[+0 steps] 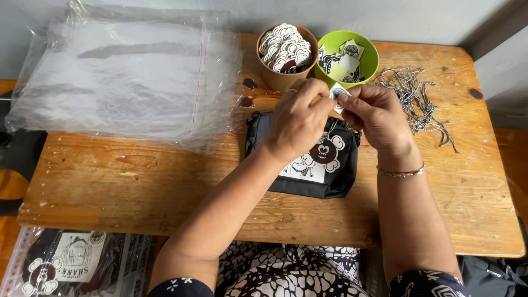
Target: The person places a small tag onto a black drawstring bag, then slides the bag into a clear plastic packaging bag. They smooth the plastic around the bag and fold the top edge of the plastic bag over to seal it.
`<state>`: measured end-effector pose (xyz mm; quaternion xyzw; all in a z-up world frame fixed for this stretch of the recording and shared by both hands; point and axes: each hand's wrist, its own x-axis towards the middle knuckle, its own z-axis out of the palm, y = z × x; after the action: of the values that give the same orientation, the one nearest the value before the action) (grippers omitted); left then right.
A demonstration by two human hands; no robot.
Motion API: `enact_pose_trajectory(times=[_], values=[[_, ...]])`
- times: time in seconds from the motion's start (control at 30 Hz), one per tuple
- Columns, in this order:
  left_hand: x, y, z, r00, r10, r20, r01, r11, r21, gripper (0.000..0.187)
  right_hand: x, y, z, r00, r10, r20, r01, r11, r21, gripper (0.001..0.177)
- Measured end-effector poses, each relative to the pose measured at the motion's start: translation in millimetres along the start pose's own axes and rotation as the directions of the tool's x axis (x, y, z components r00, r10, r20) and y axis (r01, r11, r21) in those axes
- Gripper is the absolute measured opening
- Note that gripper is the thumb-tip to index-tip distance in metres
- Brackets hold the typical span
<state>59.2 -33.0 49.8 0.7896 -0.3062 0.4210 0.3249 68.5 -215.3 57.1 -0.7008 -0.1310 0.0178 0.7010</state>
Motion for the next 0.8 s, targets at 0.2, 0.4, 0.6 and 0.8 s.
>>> enact_pose_trajectory(times=[0.2,0.4,0.6,0.8], values=[[-22,10,-55,0.814,-0.514,0.271,0.569,0.61,-0.551,0.018,-14,-13,9,0.998,0.041,0.047,-0.048,0.986,0.16,0.022],[-39,8,-50,0.644,-0.581,0.499,0.733,0.279,-0.621,0.011,-19,-7,25,0.982,0.074,0.172,-0.082,0.996,0.044,0.021],[-50,-5,-45,0.568,-0.626,0.534,0.728,0.081,-0.681,0.015,-17,-6,23,0.967,0.074,0.242,-0.07,0.997,-0.025,0.006],[-51,-11,-45,0.611,-0.625,0.486,0.713,0.168,-0.68,0.015,-18,2,23,0.915,0.16,0.37,-0.13,0.986,-0.104,0.015]])
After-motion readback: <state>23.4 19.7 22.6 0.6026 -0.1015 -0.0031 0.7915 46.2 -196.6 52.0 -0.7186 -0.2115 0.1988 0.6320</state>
